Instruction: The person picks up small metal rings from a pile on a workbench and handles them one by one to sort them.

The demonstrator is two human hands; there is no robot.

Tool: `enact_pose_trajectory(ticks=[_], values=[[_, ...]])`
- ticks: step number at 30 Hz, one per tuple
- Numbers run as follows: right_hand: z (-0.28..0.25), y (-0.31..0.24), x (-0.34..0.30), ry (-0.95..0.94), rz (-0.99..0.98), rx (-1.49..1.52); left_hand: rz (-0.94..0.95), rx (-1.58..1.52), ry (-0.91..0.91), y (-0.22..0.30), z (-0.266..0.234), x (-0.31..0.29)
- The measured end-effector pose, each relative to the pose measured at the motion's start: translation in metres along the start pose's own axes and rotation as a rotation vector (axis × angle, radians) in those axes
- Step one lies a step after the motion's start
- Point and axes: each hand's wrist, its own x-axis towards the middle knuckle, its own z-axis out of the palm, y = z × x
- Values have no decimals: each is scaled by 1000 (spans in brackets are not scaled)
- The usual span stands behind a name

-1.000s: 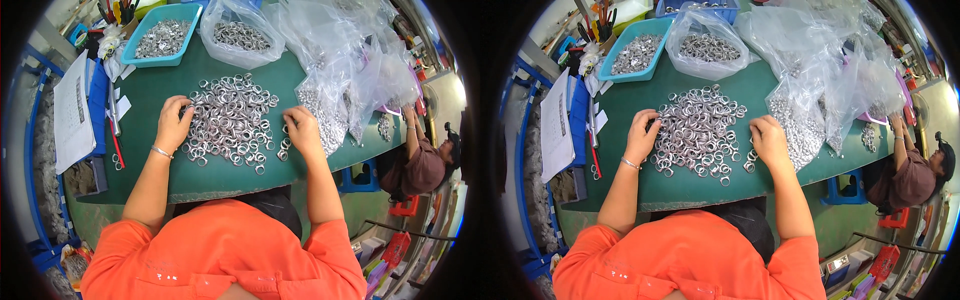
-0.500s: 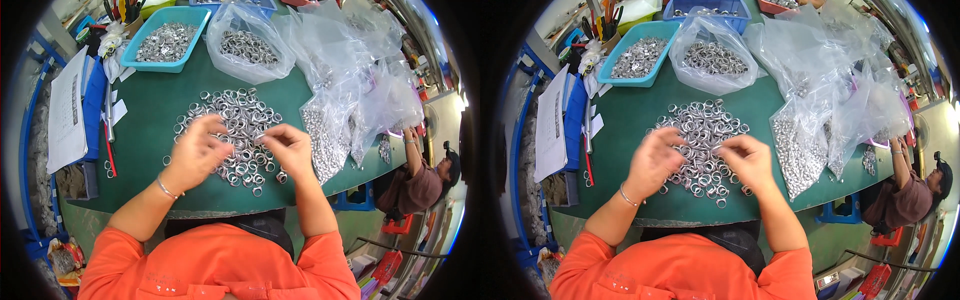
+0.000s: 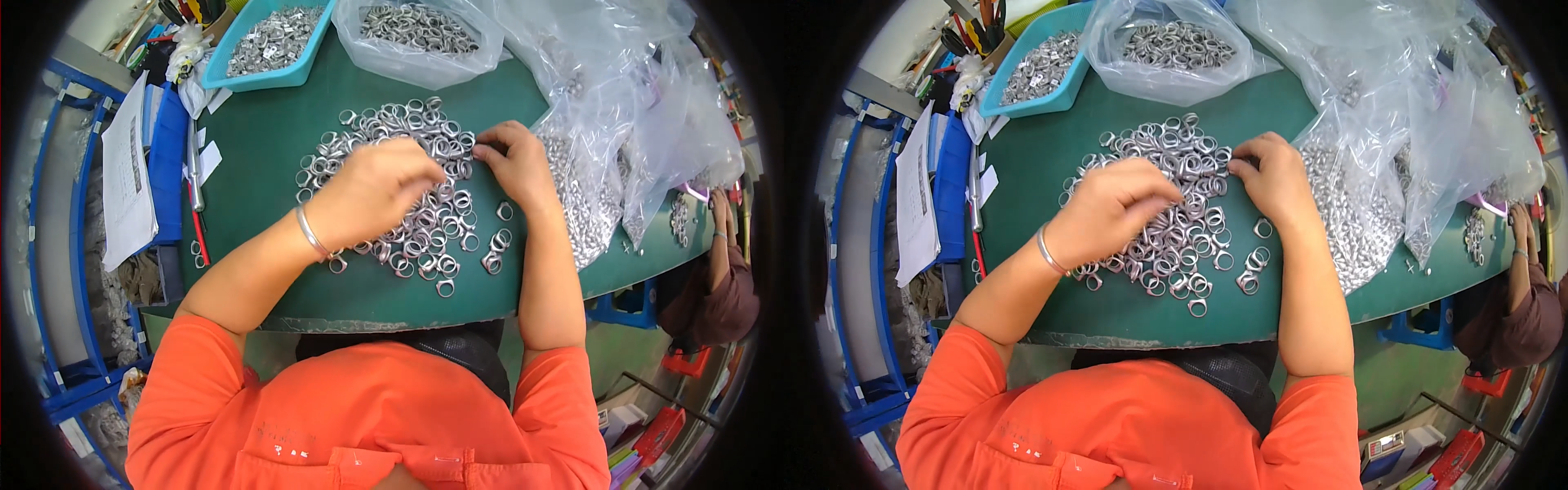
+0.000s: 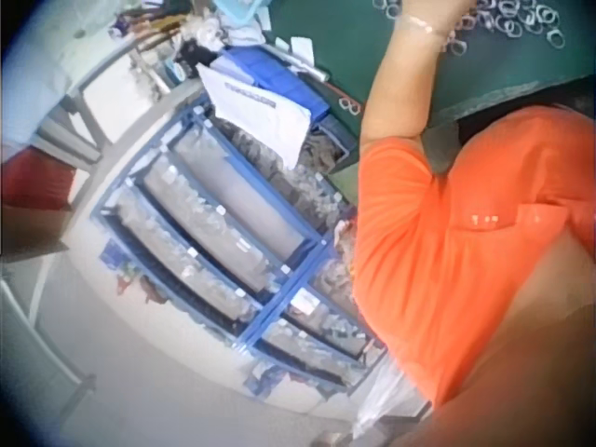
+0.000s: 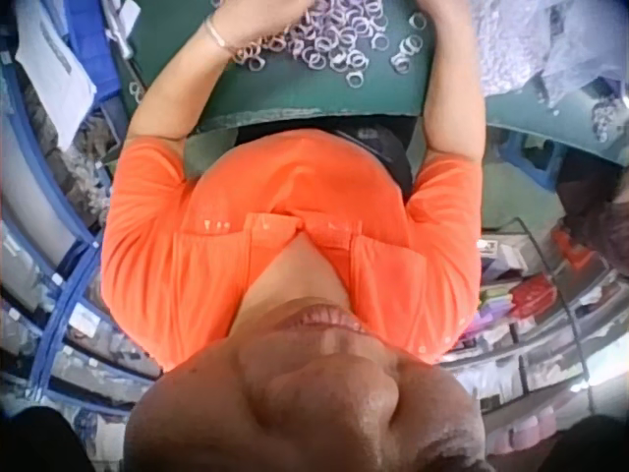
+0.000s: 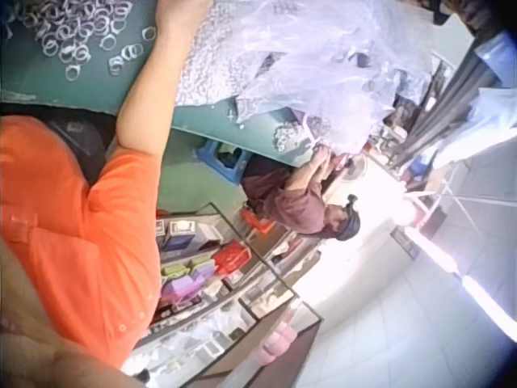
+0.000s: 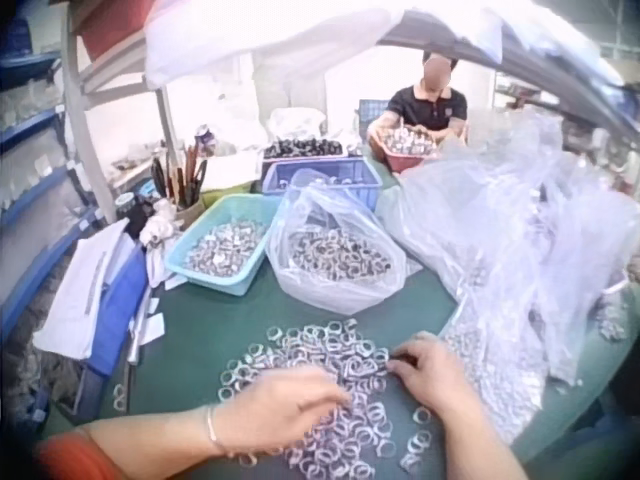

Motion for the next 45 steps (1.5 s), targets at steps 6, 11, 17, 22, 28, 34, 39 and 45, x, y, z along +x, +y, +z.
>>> enact_pose_trajectory(ticks=[6,11,17,22,28,34,39,45], values=[[-3,6,-6,122,78,17,191,244,-231,1,28,-18],[-14,6,-9,46,232,242,283,285,-274,4,21,-24],[-15,-2,-15,-43,263,713,308,205,-260,4,14,-31],[-16,2,-14,-50,291,789,158,68,165,3,-19,-15],[-20,7,-14,-86,303,727,-107,671,728,-112,-137,27],[-33,13,-19,-234,223,422,-356,795,464,-183,-177,13],[-19,9,-11,-189,-53,104,-191,732,521,-132,-146,9],[-18,9,-14,-225,-81,119,150,354,-14,-23,-36,-14]])
